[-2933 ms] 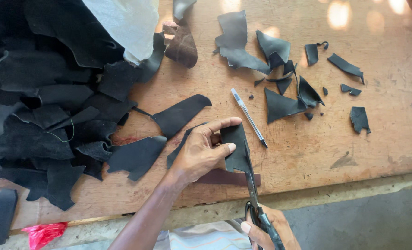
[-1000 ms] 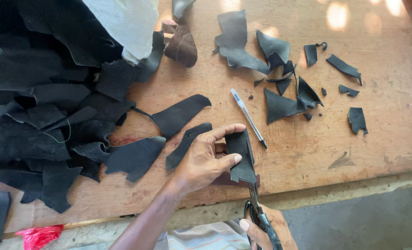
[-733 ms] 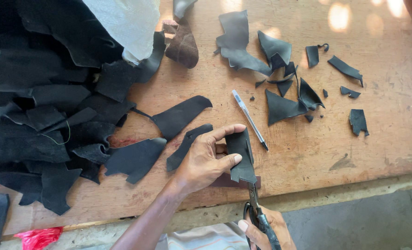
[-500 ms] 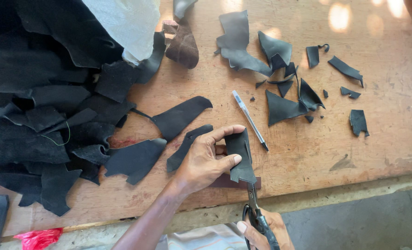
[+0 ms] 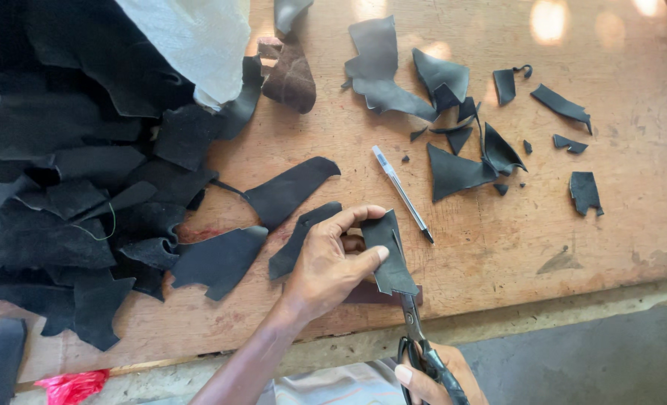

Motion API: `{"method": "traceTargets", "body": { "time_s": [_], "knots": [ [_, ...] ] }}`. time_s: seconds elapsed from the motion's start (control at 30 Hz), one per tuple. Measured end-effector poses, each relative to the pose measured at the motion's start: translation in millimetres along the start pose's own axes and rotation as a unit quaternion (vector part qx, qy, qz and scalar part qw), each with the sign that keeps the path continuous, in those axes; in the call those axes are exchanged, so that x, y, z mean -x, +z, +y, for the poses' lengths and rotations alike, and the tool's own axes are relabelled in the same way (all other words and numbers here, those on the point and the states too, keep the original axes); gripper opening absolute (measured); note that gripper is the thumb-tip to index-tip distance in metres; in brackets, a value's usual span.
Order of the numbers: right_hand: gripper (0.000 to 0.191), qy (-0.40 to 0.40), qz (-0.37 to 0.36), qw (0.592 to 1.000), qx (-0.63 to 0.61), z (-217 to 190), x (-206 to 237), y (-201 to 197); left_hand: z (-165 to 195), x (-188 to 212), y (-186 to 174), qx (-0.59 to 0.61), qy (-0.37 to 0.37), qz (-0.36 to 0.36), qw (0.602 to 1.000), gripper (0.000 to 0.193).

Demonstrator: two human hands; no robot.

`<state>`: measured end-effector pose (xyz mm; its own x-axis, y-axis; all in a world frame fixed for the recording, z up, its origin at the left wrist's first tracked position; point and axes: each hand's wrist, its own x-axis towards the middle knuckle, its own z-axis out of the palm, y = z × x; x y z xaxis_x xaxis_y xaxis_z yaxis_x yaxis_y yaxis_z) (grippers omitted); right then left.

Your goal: The person uses a brown leather template to mark and cut black leather pieces on a wooden workbench. They align the template, trace its outline with a pen, and then cut the leather with scissors, repeating the process for multiple pieces.

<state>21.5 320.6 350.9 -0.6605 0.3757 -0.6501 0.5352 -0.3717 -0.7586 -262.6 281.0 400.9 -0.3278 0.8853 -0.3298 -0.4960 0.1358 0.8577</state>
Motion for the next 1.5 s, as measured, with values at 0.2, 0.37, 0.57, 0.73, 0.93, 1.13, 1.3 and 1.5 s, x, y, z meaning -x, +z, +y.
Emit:
{"method": "traceTargets", "body": {
  "time_s": [0.2,0.37,0.57,0.73,0.93,1.13,1.3,1.5],
  "knots": [
    [0.038,-0.024,-0.009,1.0,-0.002,11.5,2.8,-6.2,-1.8,-7.4,11.3,0.004,-0.006,0.001,1.0,0.042],
    [0.039,-0.024,-0.019,0.999,-0.016,-6.3,5.7,-8.6,0.3,-2.6,22.0,-0.043,0.016,-0.013,0.999,0.042],
    [0.05,-0.025,-0.011,1.0,-0.002,-40.5,12.5,-8.0,8.8,4.3,34.6,-0.005,-0.025,-0.033,0.999,0.04],
    [0.052,-0.015,-0.01,1.0,-0.005,-57.7,13.7,-5.6,7.8,0.5,36.1,0.009,-0.056,-0.018,0.998,0.037],
    [0.047,0.03,0.013,0.999,-0.01,-65.5,14.5,-2.1,-1.6,-8.3,31.5,0.008,-0.055,-0.01,0.998,0.033],
    [0.043,0.052,0.038,0.998,-0.023,-61.9,9.6,0.7,-4.6,-12.4,27.2,0.025,-0.047,-0.009,0.999,0.032],
    [0.043,0.063,0.051,0.997,0.002,-56.0,6.1,-2.1,-6.3,-14.7,25.7,0.063,-0.054,-0.016,0.996,0.036],
    [0.041,0.075,0.069,0.995,0.022,-53.6,4.1,-5.7,-8.4,-15.2,25.5,0.099,-0.055,-0.024,0.993,0.043]
  ]
}}
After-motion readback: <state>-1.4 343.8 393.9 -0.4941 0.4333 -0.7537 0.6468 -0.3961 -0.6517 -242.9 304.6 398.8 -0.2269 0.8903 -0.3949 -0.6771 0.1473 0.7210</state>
